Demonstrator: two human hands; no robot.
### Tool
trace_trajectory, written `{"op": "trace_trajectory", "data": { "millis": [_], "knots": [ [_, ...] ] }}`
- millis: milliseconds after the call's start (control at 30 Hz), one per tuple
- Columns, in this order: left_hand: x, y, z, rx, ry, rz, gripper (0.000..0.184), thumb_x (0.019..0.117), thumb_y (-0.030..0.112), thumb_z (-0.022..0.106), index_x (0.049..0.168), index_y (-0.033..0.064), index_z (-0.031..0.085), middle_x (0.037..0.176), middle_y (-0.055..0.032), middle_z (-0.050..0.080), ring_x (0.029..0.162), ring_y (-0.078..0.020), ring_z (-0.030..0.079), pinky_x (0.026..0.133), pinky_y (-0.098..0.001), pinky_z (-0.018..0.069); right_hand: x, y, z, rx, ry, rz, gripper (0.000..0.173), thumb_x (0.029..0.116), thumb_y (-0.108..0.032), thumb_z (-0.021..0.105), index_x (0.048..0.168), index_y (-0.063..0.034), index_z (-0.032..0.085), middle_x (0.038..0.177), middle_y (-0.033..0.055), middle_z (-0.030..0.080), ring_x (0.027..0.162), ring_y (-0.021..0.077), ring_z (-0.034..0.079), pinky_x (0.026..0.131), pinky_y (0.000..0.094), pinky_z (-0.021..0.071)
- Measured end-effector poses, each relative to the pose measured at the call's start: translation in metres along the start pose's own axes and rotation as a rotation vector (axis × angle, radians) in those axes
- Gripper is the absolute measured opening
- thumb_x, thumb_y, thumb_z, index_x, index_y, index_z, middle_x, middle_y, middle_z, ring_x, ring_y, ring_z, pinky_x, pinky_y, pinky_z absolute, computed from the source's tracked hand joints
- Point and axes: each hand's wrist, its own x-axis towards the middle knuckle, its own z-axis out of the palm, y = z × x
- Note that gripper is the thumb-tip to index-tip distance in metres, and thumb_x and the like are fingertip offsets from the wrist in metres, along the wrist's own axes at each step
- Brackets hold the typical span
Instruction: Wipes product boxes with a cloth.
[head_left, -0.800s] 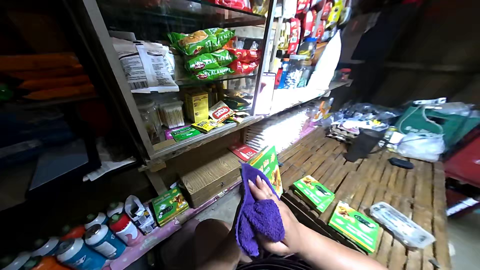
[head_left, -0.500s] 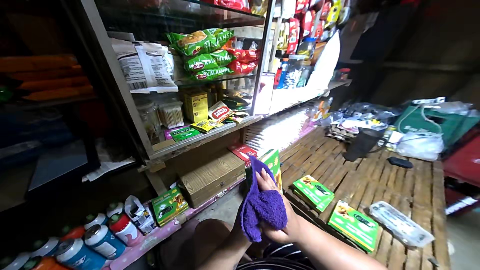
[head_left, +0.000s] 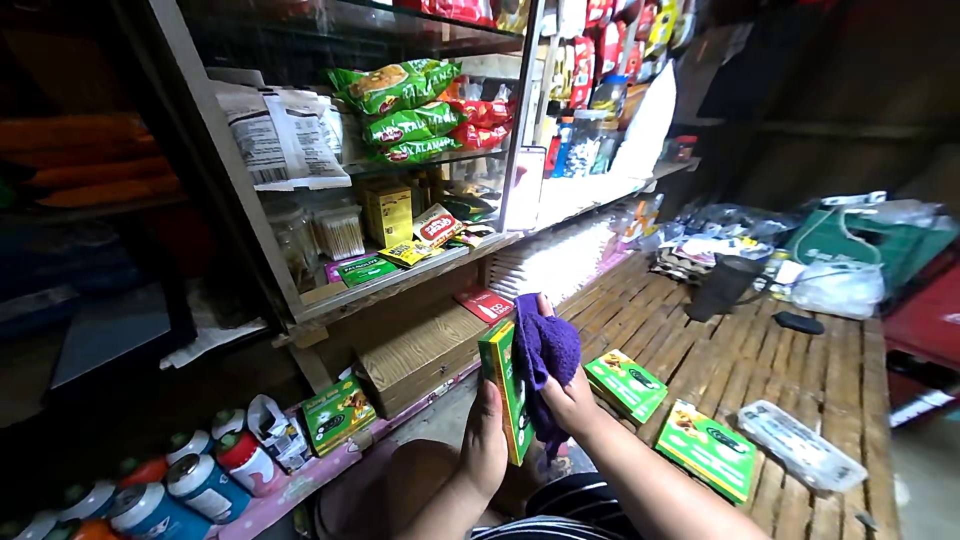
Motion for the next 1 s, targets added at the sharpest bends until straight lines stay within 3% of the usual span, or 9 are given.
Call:
{"op": "trace_trajectory", "data": {
  "millis": [133,233,300,433,600,700,800,933,1000],
  "knots": [
    [0.004,0.004,-0.003,-0.056,0.082,0.030,0.083,0.0989,0.069,0.031,0.142,-0.0012,0.041,0.124,-0.0020,0.065,0.116,-0.0056,0.062,0.102,-0.0290,0.0526,-0.010,0.005,0.010,-0.019,0.018,0.021,0.067,0.1027,-0.049,0.052,0.141,0.0064,0.049,0.137,0.0153,0.060,0.129,0.0094,0.056,0.113,0.0314,0.0451],
    [0.006,0.011,-0.005,-0.060,0.181,0.045,0.082,0.0993,0.069,0.031,0.143,0.0003,0.039,0.125,-0.0008,0.064,0.117,-0.0042,0.061,0.102,-0.0271,0.0525,-0.014,0.001,0.016,-0.023,-0.102,-0.047,0.081,0.1044,-0.050,0.046,0.155,0.0103,0.027,0.162,0.0270,0.031,0.153,0.0270,0.029,0.128,0.0443,0.0224],
    [0.009,0.015,-0.006,-0.060,0.219,0.052,0.086,0.0986,0.071,0.029,0.146,-0.0003,0.034,0.131,-0.0027,0.061,0.122,-0.0049,0.058,0.105,-0.0280,0.0501,-0.019,-0.007,0.020,-0.071,-0.155,-0.090,0.082,0.1043,-0.051,0.043,0.154,0.0120,0.028,0.162,0.0294,0.029,0.155,0.0312,0.025,0.129,0.0471,0.0175],
    [0.011,0.018,-0.013,-0.086,0.219,0.089,0.093,0.0950,0.075,0.034,0.147,-0.0013,0.033,0.134,-0.0043,0.060,0.125,-0.0062,0.057,0.108,-0.0309,0.0483,-0.022,-0.024,0.029,-0.054,-0.206,-0.137,0.081,0.1031,-0.053,0.044,0.151,0.0115,0.034,0.158,0.0280,0.037,0.152,0.0319,0.031,0.127,0.0475,0.0220],
    [0.005,0.032,-0.009,-0.109,0.170,-0.026,0.080,0.1046,0.062,0.022,0.147,-0.0045,0.034,0.135,-0.0041,0.060,0.124,-0.0018,0.056,0.107,-0.0245,0.0475,-0.024,-0.033,0.031,-0.033,-0.261,-0.214,0.073,0.1015,-0.049,0.047,0.147,0.0080,0.043,0.156,0.0273,0.041,0.151,0.0337,0.032,0.126,0.0510,0.0220],
    [0.005,0.036,-0.006,-0.314,0.089,-0.094,0.069,0.1058,0.058,0.024,0.136,0.0005,0.048,0.120,0.0001,0.068,0.113,-0.0021,0.063,0.099,-0.0245,0.0521,-0.026,-0.040,0.030,-0.033,-0.272,-0.253,0.074,0.1009,-0.052,0.046,0.147,0.0063,0.042,0.155,0.0261,0.043,0.151,0.0320,0.034,0.126,0.0492,0.0215],
    [0.007,0.035,-0.005,-0.397,0.056,-0.094,0.054,0.1105,0.037,0.012,0.129,0.0023,0.049,0.111,0.0041,0.067,0.107,0.0030,0.063,0.094,-0.0191,0.0517,-0.024,-0.044,0.028,-0.054,-0.275,-0.282,0.072,0.1019,-0.050,0.046,0.150,0.0041,0.041,0.156,0.0245,0.043,0.151,0.0311,0.035,0.126,0.0487,0.0228],
    [-0.004,0.008,-0.011,-0.098,0.092,-0.187,0.048,0.1122,0.021,0.022,0.150,-0.0052,0.035,0.138,-0.0115,0.055,0.125,-0.0041,0.052,0.107,-0.0219,0.0425,-0.019,-0.049,0.022,-0.084,-0.286,-0.294,0.064,0.1010,-0.045,0.049,0.143,0.0030,0.048,0.154,0.0256,0.045,0.150,0.0340,0.035,0.126,0.0498,0.0254],
    [-0.013,-0.021,-0.026,0.049,-0.010,-0.178,0.044,0.1088,0.012,0.034,0.146,-0.0114,0.035,0.137,-0.0177,0.055,0.124,-0.0061,0.053,0.106,-0.0219,0.0433,-0.017,-0.051,0.019,-0.088,-0.281,-0.296,0.064,0.1009,-0.045,0.050,0.143,0.0024,0.047,0.155,0.0257,0.043,0.151,0.0330,0.034,0.126,0.0489,0.0250]
  ]
}}
